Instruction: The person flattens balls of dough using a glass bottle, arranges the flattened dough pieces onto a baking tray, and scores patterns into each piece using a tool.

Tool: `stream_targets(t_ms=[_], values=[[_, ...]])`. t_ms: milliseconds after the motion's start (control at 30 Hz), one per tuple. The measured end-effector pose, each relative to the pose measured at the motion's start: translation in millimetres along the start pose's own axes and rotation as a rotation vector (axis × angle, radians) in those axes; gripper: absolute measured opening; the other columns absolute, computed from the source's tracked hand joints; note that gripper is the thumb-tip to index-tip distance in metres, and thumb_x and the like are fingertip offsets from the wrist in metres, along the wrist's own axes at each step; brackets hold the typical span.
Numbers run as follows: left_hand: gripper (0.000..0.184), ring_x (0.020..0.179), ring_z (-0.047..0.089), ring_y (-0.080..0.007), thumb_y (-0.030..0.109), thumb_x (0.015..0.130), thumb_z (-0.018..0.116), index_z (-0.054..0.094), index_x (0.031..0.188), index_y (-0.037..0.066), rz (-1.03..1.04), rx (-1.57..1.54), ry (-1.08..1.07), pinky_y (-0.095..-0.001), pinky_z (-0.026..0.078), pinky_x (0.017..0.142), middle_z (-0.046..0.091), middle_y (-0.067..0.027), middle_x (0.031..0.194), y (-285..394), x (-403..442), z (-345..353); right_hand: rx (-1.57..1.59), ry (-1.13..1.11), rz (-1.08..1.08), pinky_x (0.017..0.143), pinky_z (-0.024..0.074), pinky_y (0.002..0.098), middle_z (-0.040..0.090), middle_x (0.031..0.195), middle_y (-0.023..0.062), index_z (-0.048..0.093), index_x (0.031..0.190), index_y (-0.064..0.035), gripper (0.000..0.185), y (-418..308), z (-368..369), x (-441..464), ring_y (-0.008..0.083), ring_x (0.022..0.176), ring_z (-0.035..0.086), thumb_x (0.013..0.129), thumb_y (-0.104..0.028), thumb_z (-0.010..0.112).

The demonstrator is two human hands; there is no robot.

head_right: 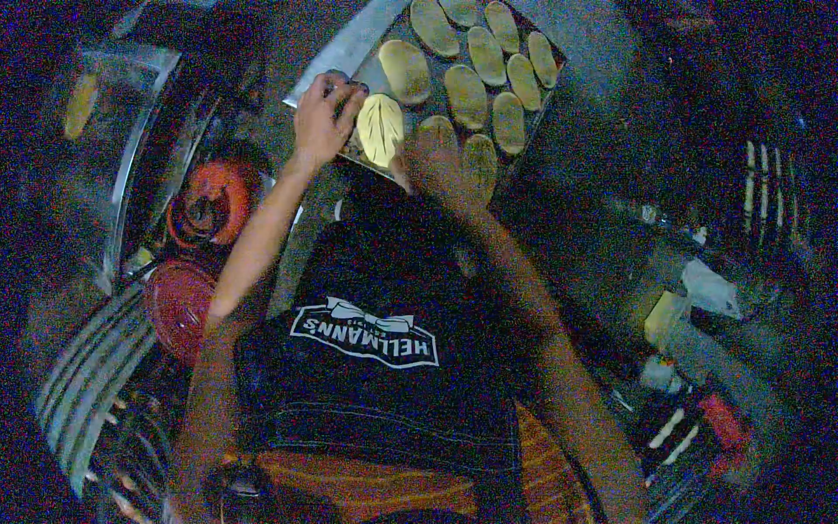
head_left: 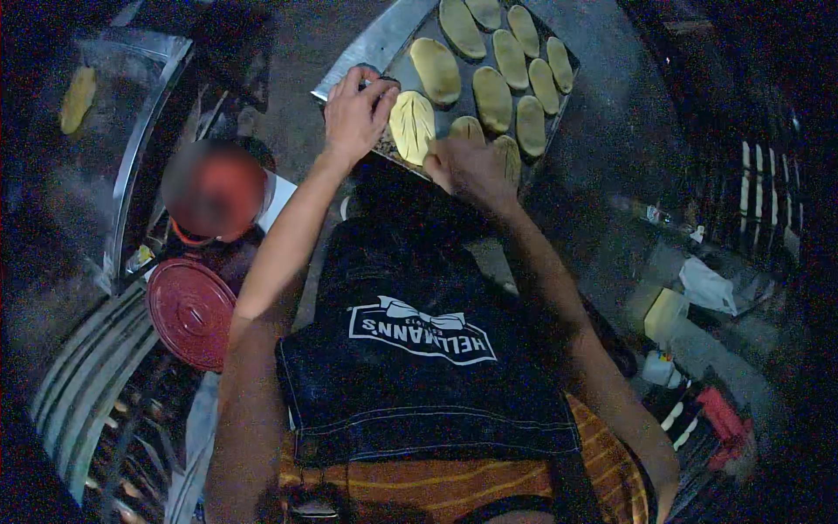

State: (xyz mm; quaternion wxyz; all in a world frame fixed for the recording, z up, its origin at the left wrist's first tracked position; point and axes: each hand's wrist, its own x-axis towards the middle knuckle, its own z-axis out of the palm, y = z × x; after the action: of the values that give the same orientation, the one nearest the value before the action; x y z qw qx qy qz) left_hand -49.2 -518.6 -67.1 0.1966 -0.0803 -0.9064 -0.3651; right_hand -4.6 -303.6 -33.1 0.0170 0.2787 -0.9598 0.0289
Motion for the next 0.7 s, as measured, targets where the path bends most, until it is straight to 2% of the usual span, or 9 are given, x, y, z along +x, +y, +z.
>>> stream_targets(t_ms=[167, 333, 467, 667, 700], values=[[0.024, 0.09, 0.055, -0.0259, 0.031, 0.091, 0.057, 0.072, 0.095, 0.013, -0.011, 0.007, 0.013, -0.0371, 0.044, 0.082, 0.055, -0.0054, 0.101, 2.4, -1.2, 2.4, 0.191, -0.02, 0.13, 0.05, 0.04, 0.0462, 0.063, 0.066, 0.0134, 0.062, 0.077, -0.0052, 0.023, 0.0, 7.0, -15.6, 0.0338, 0.054, 0.056, 0.083, -0.027, 0.057], [0.023, 0.09, 0.055, -0.0259, 0.031, 0.091, 0.058, 0.072, 0.095, 0.013, -0.017, -0.001, -0.011, -0.0375, 0.044, 0.082, 0.055, -0.0054, 0.102, -5.4, 2.0, 3.8, 0.106, -0.039, 0.136, 0.049, 0.04, 0.047, 0.063, 0.065, 0.0115, 0.061, 0.076, -0.0056, 0.021, -20.7, -0.6, -1.9, 0.0339, 0.053, 0.056, 0.082, -0.025, 0.057], [0.022, 0.091, 0.055, -0.0258, 0.03, 0.09, 0.059, 0.072, 0.096, 0.013, -0.006, 0.0, -0.012, -0.0376, 0.044, 0.082, 0.055, -0.0052, 0.103, -3.3, 1.4, 2.7, 0.115, -0.248, 0.171, 0.051, 0.0418, 0.0472, 0.063, 0.066, 0.0111, 0.06, 0.075, -0.0067, 0.019, -30.9, -42.3, -10.6, 0.0346, 0.054, 0.057, 0.082, -0.024, 0.056], [0.022, 0.092, 0.055, -0.0256, 0.03, 0.09, 0.059, 0.072, 0.096, 0.013, -0.01, 0.012, -0.011, -0.0376, 0.045, 0.082, 0.055, -0.0053, 0.103, -2.2, 5.8, 2.1, 0.259, -0.168, 0.353, 0.052, 0.0422, 0.0479, 0.063, 0.066, 0.0121, 0.059, 0.076, -0.0069, 0.02, -47.1, -30.0, 9.5, 0.0356, 0.055, 0.056, 0.082, -0.025, 0.056], [0.022, 0.092, 0.055, -0.0257, 0.029, 0.09, 0.059, 0.072, 0.096, 0.013, -0.013, 0.005, -0.018, -0.0376, 0.045, 0.082, 0.055, -0.0054, 0.103, -2.9, 6.9, 2.8, 0.267, -0.248, 0.345, 0.053, 0.0423, 0.0478, 0.064, 0.067, 0.0124, 0.059, 0.077, -0.0066, 0.02, -45.1, -27.4, 5.7, 0.0357, 0.055, 0.056, 0.082, -0.025, 0.056]])
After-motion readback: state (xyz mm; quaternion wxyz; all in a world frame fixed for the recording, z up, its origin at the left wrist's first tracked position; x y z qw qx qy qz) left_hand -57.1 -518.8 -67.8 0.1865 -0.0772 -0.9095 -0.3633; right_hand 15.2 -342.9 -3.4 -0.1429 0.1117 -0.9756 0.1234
